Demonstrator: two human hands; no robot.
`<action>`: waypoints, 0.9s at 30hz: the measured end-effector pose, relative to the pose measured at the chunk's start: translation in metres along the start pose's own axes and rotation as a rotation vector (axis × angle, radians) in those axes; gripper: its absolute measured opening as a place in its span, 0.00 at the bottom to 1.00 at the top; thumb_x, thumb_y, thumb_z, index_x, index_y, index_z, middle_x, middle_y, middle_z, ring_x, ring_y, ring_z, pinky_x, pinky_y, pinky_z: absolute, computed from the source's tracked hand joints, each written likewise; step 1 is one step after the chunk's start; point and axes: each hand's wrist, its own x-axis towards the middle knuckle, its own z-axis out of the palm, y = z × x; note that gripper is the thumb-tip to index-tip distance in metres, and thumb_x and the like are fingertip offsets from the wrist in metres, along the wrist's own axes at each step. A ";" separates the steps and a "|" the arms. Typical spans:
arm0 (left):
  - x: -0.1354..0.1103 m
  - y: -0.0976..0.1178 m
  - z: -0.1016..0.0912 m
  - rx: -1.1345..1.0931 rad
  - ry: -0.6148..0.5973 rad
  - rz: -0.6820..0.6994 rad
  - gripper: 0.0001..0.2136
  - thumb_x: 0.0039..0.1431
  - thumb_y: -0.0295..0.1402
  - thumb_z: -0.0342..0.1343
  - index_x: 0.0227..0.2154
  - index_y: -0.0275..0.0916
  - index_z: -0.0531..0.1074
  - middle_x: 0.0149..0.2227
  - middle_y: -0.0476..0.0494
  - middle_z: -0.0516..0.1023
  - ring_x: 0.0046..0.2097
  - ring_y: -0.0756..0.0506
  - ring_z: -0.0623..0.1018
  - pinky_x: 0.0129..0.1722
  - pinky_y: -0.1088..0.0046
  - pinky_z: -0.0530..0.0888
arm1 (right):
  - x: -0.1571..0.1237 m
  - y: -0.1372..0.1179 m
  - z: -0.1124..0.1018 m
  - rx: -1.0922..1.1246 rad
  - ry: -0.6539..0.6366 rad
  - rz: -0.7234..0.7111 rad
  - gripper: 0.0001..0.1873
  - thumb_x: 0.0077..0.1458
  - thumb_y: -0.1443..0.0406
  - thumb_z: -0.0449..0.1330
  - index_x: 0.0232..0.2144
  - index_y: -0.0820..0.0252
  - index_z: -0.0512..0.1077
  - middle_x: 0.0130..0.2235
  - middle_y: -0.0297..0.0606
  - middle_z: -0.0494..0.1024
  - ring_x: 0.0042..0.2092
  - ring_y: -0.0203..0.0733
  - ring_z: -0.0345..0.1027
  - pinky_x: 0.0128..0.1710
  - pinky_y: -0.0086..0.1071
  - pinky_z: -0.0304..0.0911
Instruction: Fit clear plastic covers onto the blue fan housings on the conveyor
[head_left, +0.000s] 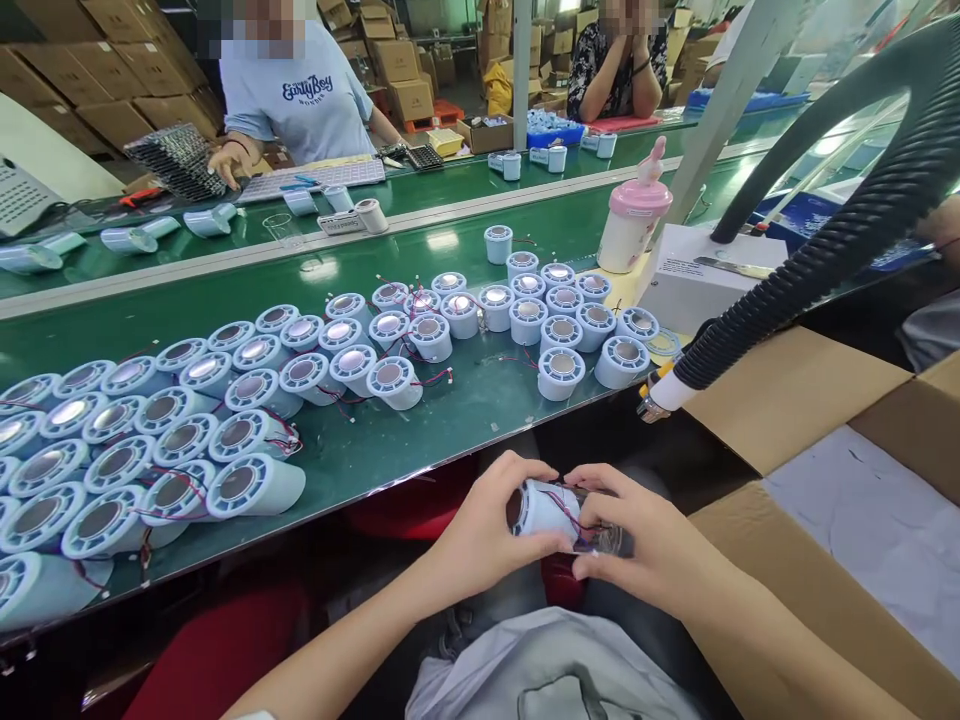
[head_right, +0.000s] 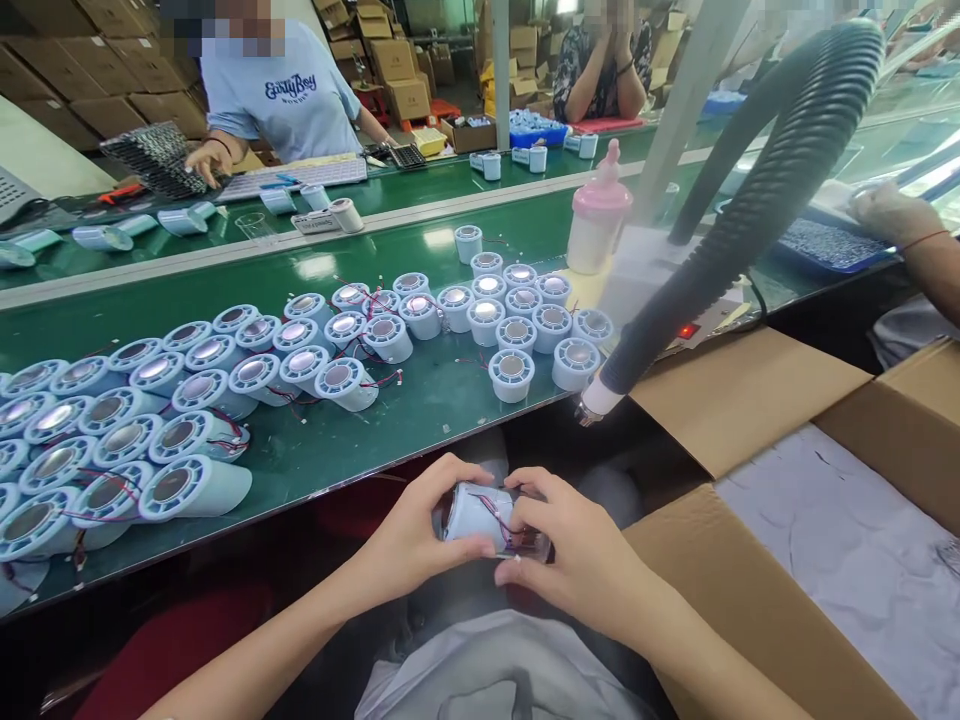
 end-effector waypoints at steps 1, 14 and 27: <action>0.000 -0.003 0.000 -0.040 0.010 0.011 0.26 0.45 0.42 0.69 0.48 0.43 0.72 0.43 0.44 0.69 0.44 0.43 0.72 0.43 0.71 0.69 | -0.002 -0.002 -0.002 0.083 0.015 0.020 0.05 0.56 0.64 0.61 0.28 0.56 0.71 0.52 0.41 0.70 0.48 0.47 0.70 0.45 0.39 0.69; 0.006 -0.006 0.003 -0.353 -0.270 0.041 0.29 0.49 0.34 0.67 0.55 0.44 0.69 0.55 0.38 0.71 0.56 0.37 0.71 0.54 0.60 0.71 | -0.003 0.011 -0.011 0.880 0.206 0.295 0.22 0.54 0.51 0.64 0.19 0.61 0.72 0.41 0.44 0.77 0.41 0.47 0.73 0.37 0.36 0.73; -0.006 0.007 0.001 -0.540 -0.239 -0.051 0.35 0.46 0.30 0.69 0.59 0.45 0.66 0.62 0.39 0.66 0.59 0.36 0.70 0.57 0.60 0.69 | -0.029 0.007 -0.013 0.308 0.165 -0.007 0.18 0.52 0.62 0.67 0.47 0.53 0.72 0.54 0.43 0.75 0.52 0.52 0.72 0.49 0.41 0.72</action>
